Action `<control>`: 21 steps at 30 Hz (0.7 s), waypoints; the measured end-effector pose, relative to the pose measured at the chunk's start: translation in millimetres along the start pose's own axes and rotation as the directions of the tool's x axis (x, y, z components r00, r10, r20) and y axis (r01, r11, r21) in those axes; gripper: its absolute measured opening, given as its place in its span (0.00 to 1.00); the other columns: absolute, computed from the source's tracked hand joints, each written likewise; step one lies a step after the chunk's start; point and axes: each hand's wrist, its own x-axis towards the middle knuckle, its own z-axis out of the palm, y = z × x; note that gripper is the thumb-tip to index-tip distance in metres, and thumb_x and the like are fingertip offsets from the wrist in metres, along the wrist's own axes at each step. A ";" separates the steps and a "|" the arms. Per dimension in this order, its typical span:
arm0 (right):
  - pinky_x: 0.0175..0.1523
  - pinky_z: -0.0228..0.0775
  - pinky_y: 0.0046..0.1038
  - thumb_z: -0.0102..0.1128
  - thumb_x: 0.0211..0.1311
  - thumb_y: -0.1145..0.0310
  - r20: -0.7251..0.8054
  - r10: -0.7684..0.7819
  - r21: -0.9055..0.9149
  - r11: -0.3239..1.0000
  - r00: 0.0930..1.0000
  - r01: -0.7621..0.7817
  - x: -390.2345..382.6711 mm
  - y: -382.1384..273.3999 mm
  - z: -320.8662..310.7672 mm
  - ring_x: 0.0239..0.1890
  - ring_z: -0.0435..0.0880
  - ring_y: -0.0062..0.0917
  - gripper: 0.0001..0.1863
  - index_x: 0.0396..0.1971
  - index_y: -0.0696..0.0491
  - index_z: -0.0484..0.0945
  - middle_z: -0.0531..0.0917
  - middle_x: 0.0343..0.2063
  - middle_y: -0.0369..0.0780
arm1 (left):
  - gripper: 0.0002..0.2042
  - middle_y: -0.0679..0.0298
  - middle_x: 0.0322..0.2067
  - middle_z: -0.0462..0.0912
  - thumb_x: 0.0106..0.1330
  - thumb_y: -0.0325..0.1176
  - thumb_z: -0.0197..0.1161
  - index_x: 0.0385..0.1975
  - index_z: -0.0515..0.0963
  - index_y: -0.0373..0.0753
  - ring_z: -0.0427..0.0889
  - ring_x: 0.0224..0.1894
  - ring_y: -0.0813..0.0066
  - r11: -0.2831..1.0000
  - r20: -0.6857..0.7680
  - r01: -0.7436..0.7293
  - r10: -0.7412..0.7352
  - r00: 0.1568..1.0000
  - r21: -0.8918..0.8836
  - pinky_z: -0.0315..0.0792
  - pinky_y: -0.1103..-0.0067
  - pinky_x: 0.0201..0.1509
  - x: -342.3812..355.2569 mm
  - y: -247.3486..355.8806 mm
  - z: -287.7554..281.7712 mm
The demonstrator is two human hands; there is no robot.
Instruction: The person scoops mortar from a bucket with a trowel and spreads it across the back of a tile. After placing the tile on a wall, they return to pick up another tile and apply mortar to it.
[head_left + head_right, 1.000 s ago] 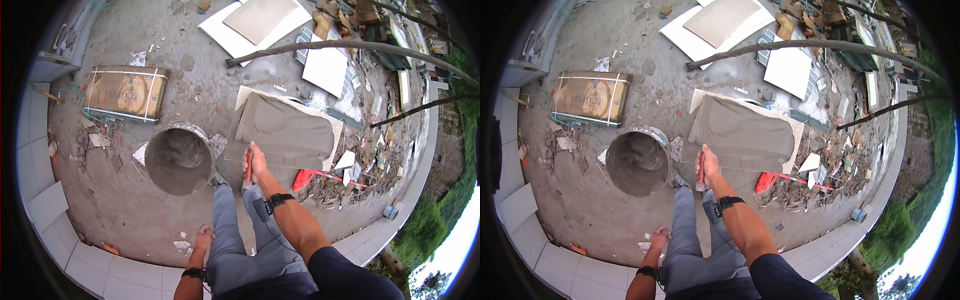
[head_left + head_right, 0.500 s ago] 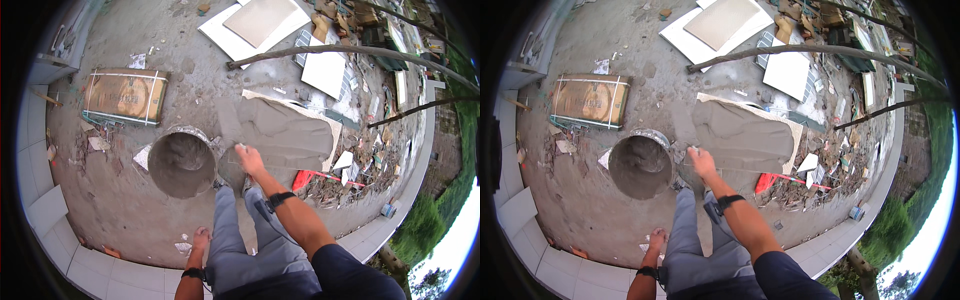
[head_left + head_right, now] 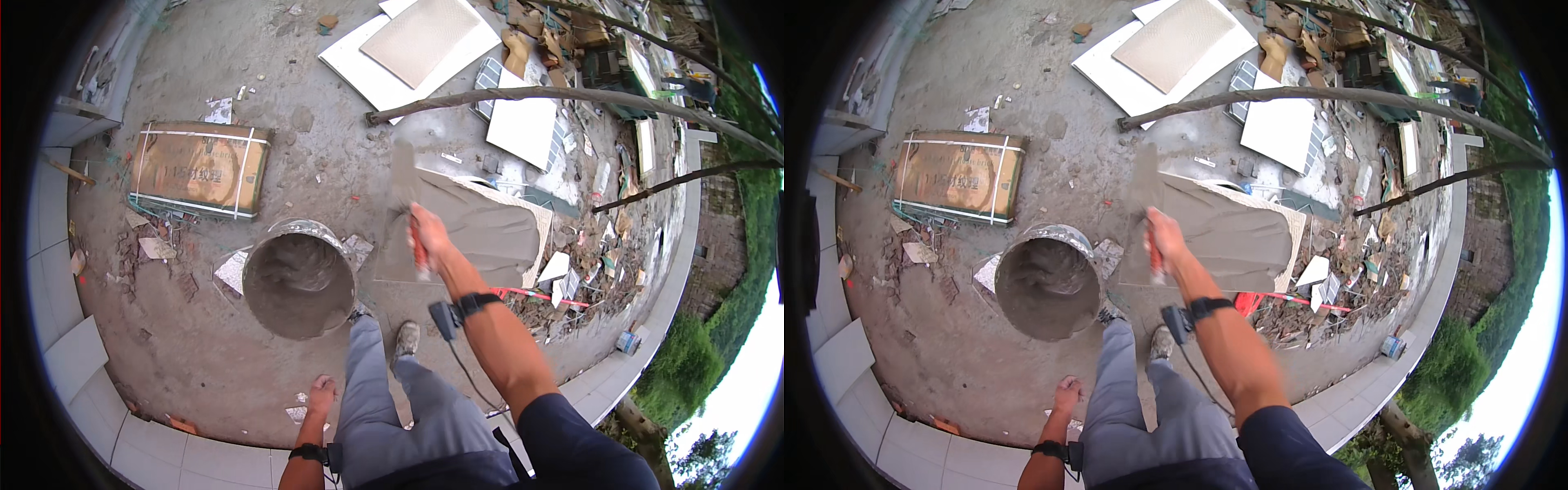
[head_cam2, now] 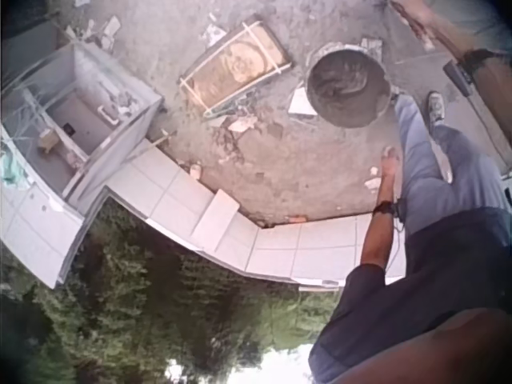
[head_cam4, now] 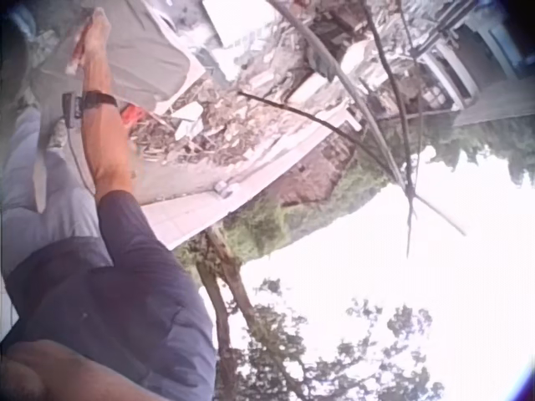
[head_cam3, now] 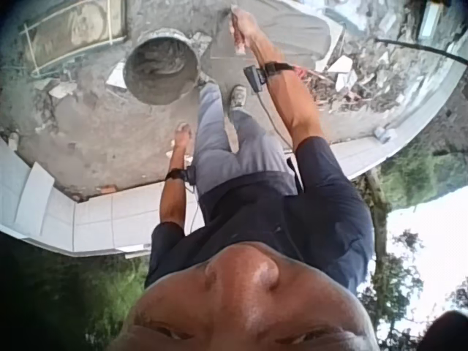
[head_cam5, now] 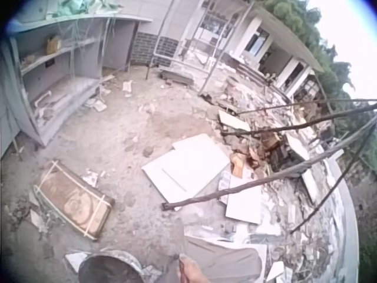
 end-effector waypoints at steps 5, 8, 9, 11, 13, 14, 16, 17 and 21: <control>0.18 0.62 0.25 0.50 0.67 0.51 0.033 -0.097 -0.062 0.993 0.995 0.099 32.3 -27.6 55.4 0.13 0.69 0.20 0.19 0.25 0.51 0.67 0.71 0.16 0.35 | 0.04 0.68 0.16 0.73 0.65 0.31 0.56 0.31 0.76 0.39 0.69 0.16 0.82 0.993 -0.027 0.078 -0.081 0.996 -0.088 0.64 0.82 0.19 -14.6 18.2 -6.8; 0.22 0.65 0.31 0.50 0.66 0.51 0.011 -0.236 -0.288 0.930 0.972 0.229 2.3 4.4 38.7 0.15 0.73 0.27 0.21 0.28 0.56 0.68 0.75 0.17 0.41 | 0.05 0.68 0.16 0.73 0.65 0.32 0.56 0.30 0.75 0.39 0.70 0.16 0.82 0.992 -0.062 0.092 -0.097 0.993 -0.083 0.64 0.82 0.19 -19.2 6.3 -20.9; 0.25 0.67 0.35 0.51 0.66 0.51 -0.049 -0.326 -0.473 0.840 0.944 0.266 -5.5 22.6 17.6 0.17 0.75 0.33 0.22 0.29 0.57 0.68 0.75 0.17 0.44 | 0.05 0.68 0.16 0.73 0.65 0.32 0.56 0.30 0.75 0.39 0.70 0.16 0.82 0.993 -0.058 0.082 -0.087 0.995 -0.085 0.64 0.82 0.19 -16.7 4.3 -20.6; 0.33 0.68 0.41 0.52 0.64 0.50 -0.122 -0.380 -0.644 0.733 0.917 0.218 -34.2 53.3 -5.0 0.23 0.77 0.45 0.23 0.31 0.59 0.68 0.77 0.19 0.50 | 0.06 0.68 0.16 0.73 0.66 0.33 0.55 0.28 0.74 0.40 0.70 0.16 0.82 0.997 -0.032 0.068 -0.069 0.997 -0.035 0.64 0.81 0.19 -14.7 -6.4 -27.4; 0.36 0.68 0.44 0.52 0.64 0.50 -0.166 -0.345 -0.647 0.745 0.924 0.162 -52.4 65.4 -10.8 0.28 0.78 0.51 0.24 0.32 0.60 0.68 0.77 0.20 0.53 | 0.06 0.68 0.16 0.73 0.66 0.33 0.55 0.28 0.74 0.40 0.70 0.16 0.82 0.997 -0.037 0.072 -0.072 0.997 -0.020 0.64 0.81 0.19 -14.5 -6.3 -23.7; 0.37 0.68 0.44 0.52 0.64 0.49 -0.173 -0.369 -0.728 0.672 0.913 0.133 -54.3 70.1 -12.8 0.30 0.78 0.52 0.24 0.32 0.60 0.68 0.78 0.22 0.54 | 0.07 0.68 0.16 0.73 0.67 0.34 0.55 0.28 0.74 0.40 0.70 0.16 0.82 0.997 -0.038 0.074 -0.074 0.997 -0.003 0.64 0.81 0.19 -13.4 -3.7 -19.8; 0.38 0.69 0.45 0.52 0.63 0.48 -0.179 -0.390 -0.795 0.599 0.903 0.101 -48.5 79.5 -10.0 0.32 0.79 0.53 0.24 0.33 0.60 0.69 0.79 0.24 0.55 | 0.07 0.68 0.16 0.73 0.67 0.34 0.55 0.28 0.74 0.40 0.70 0.16 0.82 0.997 -0.026 0.073 -0.073 0.997 -0.016 0.64 0.81 0.20 -14.2 -0.3 -13.6; 0.39 0.69 0.46 0.52 0.63 0.48 -0.134 -0.392 -0.803 0.581 0.910 0.132 -36.6 80.6 -2.4 0.32 0.79 0.53 0.25 0.34 0.60 0.69 0.79 0.25 0.56 | 0.07 0.69 0.16 0.73 0.67 0.34 0.55 0.28 0.73 0.40 0.70 0.16 0.82 0.997 -0.011 0.071 -0.071 0.997 -0.035 0.65 0.81 0.20 -13.5 2.9 -8.1; 0.39 0.69 0.47 0.52 0.63 0.48 0.110 -0.356 -0.719 0.616 0.928 0.322 -2.1 67.9 18.8 0.33 0.79 0.54 0.25 0.36 0.60 0.69 0.80 0.26 0.56 | 0.07 0.68 0.16 0.73 0.67 0.35 0.55 0.29 0.74 0.40 0.70 0.16 0.82 0.999 0.005 0.008 -0.007 1.000 -0.044 0.65 0.82 0.21 -18.9 11.7 6.8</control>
